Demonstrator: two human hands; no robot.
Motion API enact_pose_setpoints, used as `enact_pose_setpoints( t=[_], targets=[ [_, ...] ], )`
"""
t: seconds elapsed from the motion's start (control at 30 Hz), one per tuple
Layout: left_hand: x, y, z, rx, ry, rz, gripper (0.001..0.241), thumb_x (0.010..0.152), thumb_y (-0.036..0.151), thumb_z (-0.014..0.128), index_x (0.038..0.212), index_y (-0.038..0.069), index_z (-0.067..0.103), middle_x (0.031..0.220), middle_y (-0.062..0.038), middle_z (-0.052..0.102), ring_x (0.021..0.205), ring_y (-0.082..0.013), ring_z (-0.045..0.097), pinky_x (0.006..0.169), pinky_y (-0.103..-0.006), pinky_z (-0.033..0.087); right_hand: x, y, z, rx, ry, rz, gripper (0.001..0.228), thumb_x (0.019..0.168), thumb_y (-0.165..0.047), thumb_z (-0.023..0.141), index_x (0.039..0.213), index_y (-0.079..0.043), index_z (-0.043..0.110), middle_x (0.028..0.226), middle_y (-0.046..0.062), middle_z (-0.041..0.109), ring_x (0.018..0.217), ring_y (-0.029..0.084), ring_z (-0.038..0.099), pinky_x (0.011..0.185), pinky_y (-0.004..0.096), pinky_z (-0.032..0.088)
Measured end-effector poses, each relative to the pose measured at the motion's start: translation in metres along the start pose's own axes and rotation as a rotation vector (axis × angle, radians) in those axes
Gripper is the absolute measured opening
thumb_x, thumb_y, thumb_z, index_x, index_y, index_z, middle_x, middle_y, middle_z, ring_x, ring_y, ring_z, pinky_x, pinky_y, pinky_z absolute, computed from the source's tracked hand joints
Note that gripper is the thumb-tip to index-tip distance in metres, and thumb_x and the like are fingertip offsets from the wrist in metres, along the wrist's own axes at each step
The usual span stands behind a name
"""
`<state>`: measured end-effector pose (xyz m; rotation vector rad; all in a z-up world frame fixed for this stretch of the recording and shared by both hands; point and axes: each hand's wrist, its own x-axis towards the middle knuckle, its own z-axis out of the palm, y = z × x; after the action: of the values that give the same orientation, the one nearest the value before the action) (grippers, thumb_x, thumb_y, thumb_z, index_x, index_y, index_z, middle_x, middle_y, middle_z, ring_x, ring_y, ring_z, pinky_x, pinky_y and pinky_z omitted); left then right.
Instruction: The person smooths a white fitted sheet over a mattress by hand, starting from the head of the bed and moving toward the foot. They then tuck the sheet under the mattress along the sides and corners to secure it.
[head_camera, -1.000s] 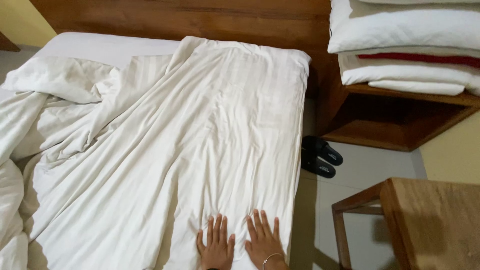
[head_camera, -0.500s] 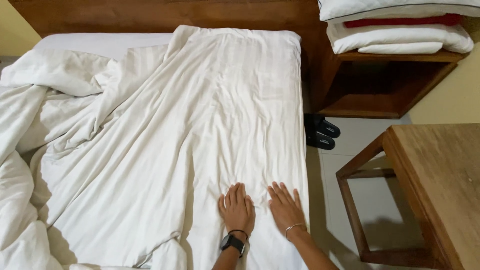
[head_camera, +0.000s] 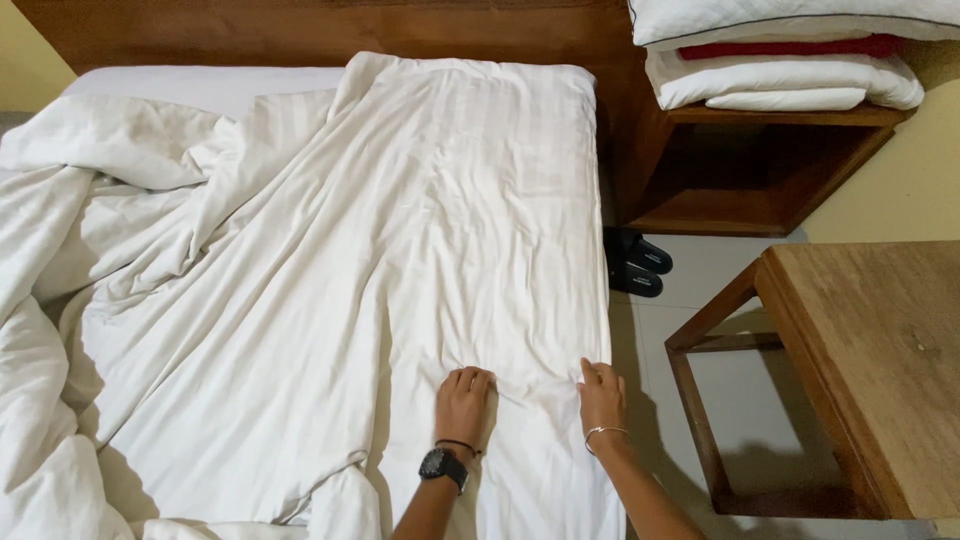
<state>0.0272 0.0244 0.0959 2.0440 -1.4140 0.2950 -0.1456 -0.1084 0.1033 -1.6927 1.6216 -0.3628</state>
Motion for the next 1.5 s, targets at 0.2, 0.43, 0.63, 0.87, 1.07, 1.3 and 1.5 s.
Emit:
enact_pose_setpoints(
  t=[0.2, 0.43, 0.63, 0.87, 1.07, 1.3, 1.5],
  targets=[
    [0.007, -0.016, 0.018, 0.191, -0.054, 0.146, 0.015, 0.083, 0.015, 0.07, 0.096, 0.015, 0.063, 0.091, 0.0, 0.059, 0.086, -0.0177, 0.055, 0.08, -0.0303, 0.049, 0.044, 0.03, -0.002, -0.464, 0.017, -0.407, 0.04, 0.09, 0.003, 0.057, 0.127, -0.011, 0.064, 0.098, 0.011, 0.07, 0.082, 0.02, 0.068, 0.081, 0.03, 0.062],
    [0.015, -0.014, 0.015, 0.121, -0.06, 0.252, 0.015, 0.083, 0.008, 0.068, 0.093, 0.011, 0.058, 0.087, -0.004, 0.057, 0.082, -0.02, 0.053, 0.078, -0.0315, 0.048, 0.042, 0.037, -0.006, -0.514, 0.07, -0.318, 0.039, 0.092, 0.0, 0.052, 0.122, -0.021, 0.065, 0.102, 0.007, 0.069, 0.087, 0.024, 0.07, 0.085, 0.038, 0.059],
    [0.024, -0.057, -0.003, 0.239, -0.323, 0.004, 0.033, 0.088, 0.02, 0.068, 0.121, 0.024, 0.067, 0.12, 0.003, 0.067, 0.124, -0.0204, 0.053, 0.117, -0.0548, 0.027, -0.012, -0.034, -0.006, -0.514, 0.015, -0.547, 0.025, 0.097, -0.021, 0.058, 0.12, -0.013, 0.065, 0.121, 0.003, 0.067, 0.114, 0.018, 0.062, 0.111, 0.037, 0.047],
    [-0.002, -0.132, -0.046, 0.767, -0.184, -0.373, 0.047, 0.094, 0.035, 0.057, 0.136, 0.017, 0.045, 0.112, -0.006, 0.054, 0.088, -0.0215, 0.054, 0.069, -0.0363, 0.046, -0.025, -0.026, 0.042, -0.536, -0.036, -0.696, 0.02, 0.091, -0.023, 0.061, 0.11, -0.018, 0.062, 0.117, -0.004, 0.055, 0.117, 0.017, 0.046, 0.103, 0.036, 0.035],
    [-0.013, -0.154, -0.079, 0.507, -0.424, -0.567, 0.019, 0.103, 0.034, 0.045, 0.12, 0.025, 0.045, 0.095, -0.002, 0.064, 0.08, -0.0202, 0.07, 0.061, -0.0384, 0.061, -0.016, -0.012, 0.042, -0.618, 0.118, -0.859, 0.015, 0.084, -0.008, 0.065, 0.084, -0.02, 0.056, 0.078, -0.003, 0.05, 0.079, 0.016, 0.047, 0.088, 0.033, 0.04],
    [-0.004, -0.163, -0.132, 0.355, -0.652, -0.668, 0.033, 0.105, 0.057, 0.027, 0.11, 0.028, 0.041, 0.092, 0.003, 0.071, 0.084, -0.0185, 0.071, 0.075, -0.0395, 0.057, -0.014, -0.01, 0.047, -0.686, 0.077, -0.838, 0.022, 0.079, -0.003, 0.067, 0.084, -0.02, 0.054, 0.076, -0.002, 0.047, 0.076, 0.016, 0.046, 0.083, 0.032, 0.041],
    [0.016, -0.161, -0.162, 0.246, -0.749, -0.814, 0.058, 0.094, 0.074, 0.037, 0.117, 0.023, 0.053, 0.084, -0.001, 0.076, 0.083, -0.0188, 0.075, 0.075, -0.0361, 0.057, -0.015, -0.023, 0.034, -0.735, 0.004, -0.836, 0.024, 0.08, -0.002, 0.066, 0.086, -0.02, 0.052, 0.076, -0.001, 0.046, 0.075, 0.016, 0.045, 0.082, 0.032, 0.041]
  ],
)
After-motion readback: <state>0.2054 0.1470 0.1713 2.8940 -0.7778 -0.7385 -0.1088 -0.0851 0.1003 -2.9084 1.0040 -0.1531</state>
